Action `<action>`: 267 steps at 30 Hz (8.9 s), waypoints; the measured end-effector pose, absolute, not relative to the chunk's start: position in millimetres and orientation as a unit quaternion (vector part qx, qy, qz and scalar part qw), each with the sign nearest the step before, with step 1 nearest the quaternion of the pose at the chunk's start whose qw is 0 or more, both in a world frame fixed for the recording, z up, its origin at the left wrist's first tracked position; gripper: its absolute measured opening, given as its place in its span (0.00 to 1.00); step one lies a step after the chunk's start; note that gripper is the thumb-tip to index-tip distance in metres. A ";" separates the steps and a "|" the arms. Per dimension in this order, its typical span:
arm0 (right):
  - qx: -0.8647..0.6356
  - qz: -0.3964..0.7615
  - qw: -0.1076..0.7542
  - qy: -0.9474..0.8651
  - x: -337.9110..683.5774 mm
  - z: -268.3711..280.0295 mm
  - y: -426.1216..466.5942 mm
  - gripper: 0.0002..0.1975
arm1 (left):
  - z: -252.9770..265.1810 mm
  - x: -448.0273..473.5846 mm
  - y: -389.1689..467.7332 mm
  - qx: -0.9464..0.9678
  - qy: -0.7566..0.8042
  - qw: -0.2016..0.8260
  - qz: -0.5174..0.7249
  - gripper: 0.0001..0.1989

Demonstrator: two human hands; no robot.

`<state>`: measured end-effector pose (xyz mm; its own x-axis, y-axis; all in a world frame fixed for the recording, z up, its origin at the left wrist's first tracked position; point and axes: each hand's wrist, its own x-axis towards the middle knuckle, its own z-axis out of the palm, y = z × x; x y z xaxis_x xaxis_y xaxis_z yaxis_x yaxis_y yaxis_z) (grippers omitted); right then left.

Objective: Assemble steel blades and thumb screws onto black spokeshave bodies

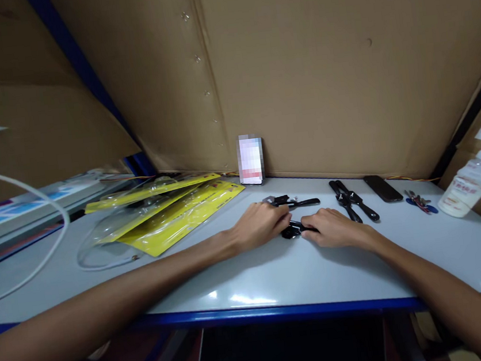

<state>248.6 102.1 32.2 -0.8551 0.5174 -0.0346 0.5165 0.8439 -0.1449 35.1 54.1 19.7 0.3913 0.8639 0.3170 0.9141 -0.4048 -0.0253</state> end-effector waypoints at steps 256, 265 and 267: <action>-0.201 0.053 0.185 -0.961 244.9 -10.3 127.5 0.07 | -5.7 14.8 78.8 -0.924 -0.341 0.011 -0.175 0.08; -0.268 0.035 0.165 -0.948 238.5 -4.3 118.1 0.09 | -5.0 16.2 77.0 -0.914 -0.354 -0.009 -0.197 0.08; -0.288 0.032 0.153 -0.945 236.3 -2.6 115.3 0.09 | -4.7 16.3 77.2 -0.913 -0.355 -0.016 -0.199 0.08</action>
<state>236.3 115.3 -2.6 -0.7879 0.5535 0.2699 0.5338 0.8324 -0.1487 16.3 77.2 -4.7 0.6693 0.6540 0.3526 0.6414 -0.7481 0.1701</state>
